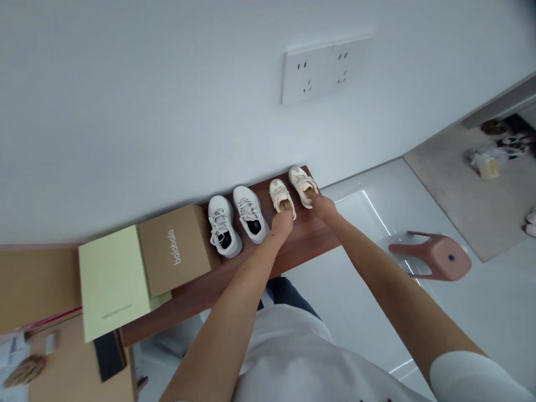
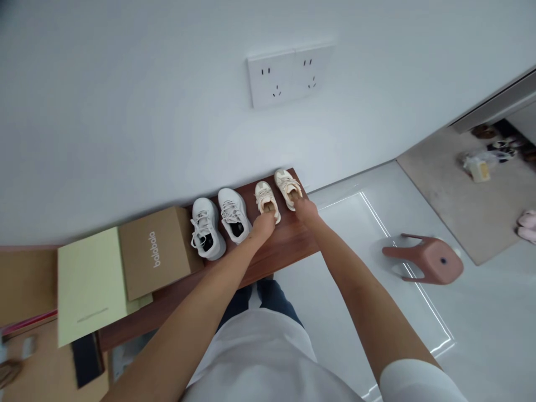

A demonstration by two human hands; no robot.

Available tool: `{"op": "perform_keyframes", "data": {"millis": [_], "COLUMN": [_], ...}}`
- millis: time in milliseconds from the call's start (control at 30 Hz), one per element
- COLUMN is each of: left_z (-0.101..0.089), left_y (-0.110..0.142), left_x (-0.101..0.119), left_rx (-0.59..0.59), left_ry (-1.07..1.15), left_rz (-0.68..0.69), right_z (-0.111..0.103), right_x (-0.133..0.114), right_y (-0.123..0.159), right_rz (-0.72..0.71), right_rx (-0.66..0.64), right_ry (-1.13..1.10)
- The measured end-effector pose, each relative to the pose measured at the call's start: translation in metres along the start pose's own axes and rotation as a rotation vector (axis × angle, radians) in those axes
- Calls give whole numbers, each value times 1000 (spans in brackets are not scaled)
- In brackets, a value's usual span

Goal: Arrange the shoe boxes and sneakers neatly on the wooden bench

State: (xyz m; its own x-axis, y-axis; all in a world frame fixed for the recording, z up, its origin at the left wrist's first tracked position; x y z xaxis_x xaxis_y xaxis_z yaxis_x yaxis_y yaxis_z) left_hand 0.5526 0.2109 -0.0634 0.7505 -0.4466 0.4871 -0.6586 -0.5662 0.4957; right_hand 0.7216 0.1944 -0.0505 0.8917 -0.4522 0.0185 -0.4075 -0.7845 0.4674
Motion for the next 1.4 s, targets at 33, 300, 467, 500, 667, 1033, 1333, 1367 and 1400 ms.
{"op": "perform_keyframes", "data": {"millis": [33, 300, 467, 500, 667, 1033, 1333, 1367, 1400], "left_z": [0, -4, -1, 0, 4, 3, 19, 22, 24], "left_y": [-3, -25, -36, -38, -44, -47, 20, 37, 55], "left_x": [1, 6, 5, 4, 5, 4, -12, -18, -26], "left_rx": [-11, -2, 48, 53, 57, 68, 407, 444, 481], "left_ry": [-7, 15, 73, 83, 81, 115, 290, 301, 303], "left_rz": [2, 38, 22, 18, 4, 7, 191, 210, 210], "right_z": [0, 9, 17, 18, 20, 20, 9, 10, 11], "right_x": [0, 9, 9, 9, 9, 8, 3, -1, -5], "right_y": [-3, -17, -21, -21, -23, -22, 12, 19, 28], "right_rz": [8, 37, 57, 66, 88, 100, 3, -33, -70], "right_rx": [-6, -25, -22, -25, -40, -40, 92, 107, 122], "right_ry": [7, -20, -78, -83, -109, -139, -198, -219, -242]}}
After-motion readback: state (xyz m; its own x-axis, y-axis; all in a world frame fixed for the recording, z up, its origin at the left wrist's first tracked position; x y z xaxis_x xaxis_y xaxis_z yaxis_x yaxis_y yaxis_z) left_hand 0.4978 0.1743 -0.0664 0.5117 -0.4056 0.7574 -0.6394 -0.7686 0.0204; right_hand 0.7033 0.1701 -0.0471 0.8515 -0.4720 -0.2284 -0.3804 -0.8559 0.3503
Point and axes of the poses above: each hand's wrist, its own y-axis away from the middle knuckle, its own z-axis out of the palm, x = y × z, the point moved 3 cm from there along -y, towards the middle knuckle, and after that the axes turned 15 degrees about z, right-handed, at the moved point
